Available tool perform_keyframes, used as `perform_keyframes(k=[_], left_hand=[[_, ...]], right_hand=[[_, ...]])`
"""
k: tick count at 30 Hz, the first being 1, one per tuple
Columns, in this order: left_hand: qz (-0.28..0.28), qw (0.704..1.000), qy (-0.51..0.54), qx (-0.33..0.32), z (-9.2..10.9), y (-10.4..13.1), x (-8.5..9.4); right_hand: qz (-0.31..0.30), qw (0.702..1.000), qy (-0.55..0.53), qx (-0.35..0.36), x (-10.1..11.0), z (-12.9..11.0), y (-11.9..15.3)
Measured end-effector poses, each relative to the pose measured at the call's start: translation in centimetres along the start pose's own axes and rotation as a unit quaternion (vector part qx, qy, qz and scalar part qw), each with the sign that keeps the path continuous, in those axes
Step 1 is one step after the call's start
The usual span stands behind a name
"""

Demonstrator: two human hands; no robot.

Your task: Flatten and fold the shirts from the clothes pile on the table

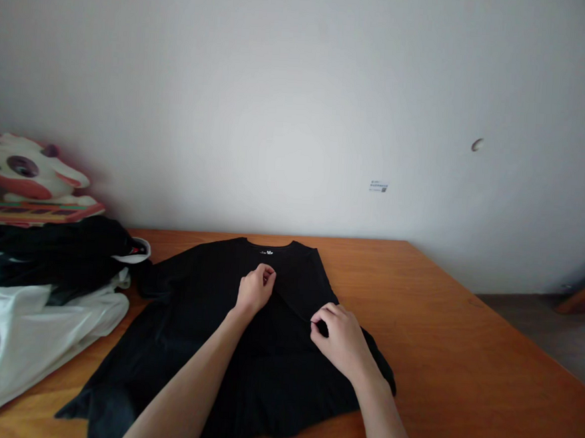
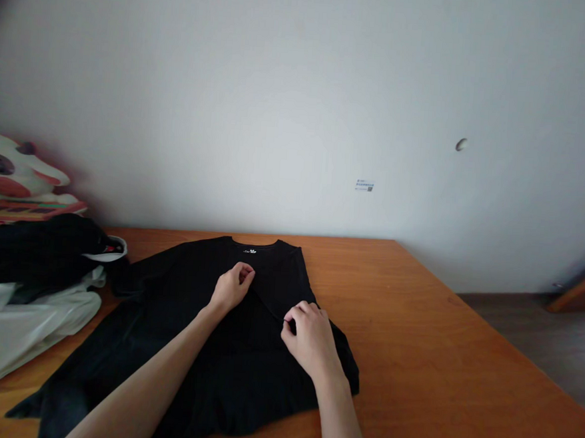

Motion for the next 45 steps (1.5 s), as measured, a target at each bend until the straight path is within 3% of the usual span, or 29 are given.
perform_keyframes(k=[6,19,21,24,27,29,32,36,39,42,45], left_hand=[[-0.005,1.000,0.000,0.007,0.0,0.0,0.2],[0.006,0.999,-0.046,-0.027,0.0,0.2,-0.1],[0.012,0.996,-0.048,-0.074,1.3,0.4,0.2],[0.001,0.978,-0.012,-0.209,4.4,1.2,0.1],[-0.052,0.948,0.024,-0.314,6.7,2.5,-0.8],[-0.109,0.936,0.016,-0.335,7.0,3.2,-1.9],[-0.181,0.936,-0.030,-0.299,6.1,3.6,-3.2],[-0.187,0.943,-0.081,-0.264,5.8,3.7,-2.9],[-0.187,0.924,-0.066,-0.326,7.8,4.5,-2.5],[-0.217,0.880,-0.007,-0.422,10.1,5.8,-2.6],[-0.218,0.863,0.022,-0.456,11.0,6.5,-2.8]], right_hand=[[0.029,0.999,0.006,-0.014,0.0,0.3,0.0],[0.000,0.999,-0.049,-0.013,0.4,0.4,0.2],[0.016,0.999,-0.045,-0.022,0.2,0.8,0.1],[0.046,0.998,-0.017,-0.028,-0.2,1.5,-0.1],[0.036,0.999,-0.002,-0.035,-0.7,2.1,-0.2],[0.013,0.998,0.007,-0.053,-0.9,2.3,-0.1],[-0.003,0.996,0.024,-0.089,-0.5,2.3,-0.1],[0.015,0.993,0.038,-0.111,0.0,2.3,-0.1],[0.032,0.994,0.022,-0.106,-0.5,3.0,-0.4],[0.078,0.992,-0.047,-0.089,-0.5,3.7,-0.7],[0.090,0.987,-0.125,-0.047,-0.3,3.6,-1.5]])
Point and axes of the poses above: each hand's wrist, its own y-axis away from the middle knuckle, its own x-axis out of the back of the hand, z = x × y, the point moved 5 cm from there along -y, towards the middle knuckle, and after that the axes turned 6 degrees about -x, right-handed, at the moved point
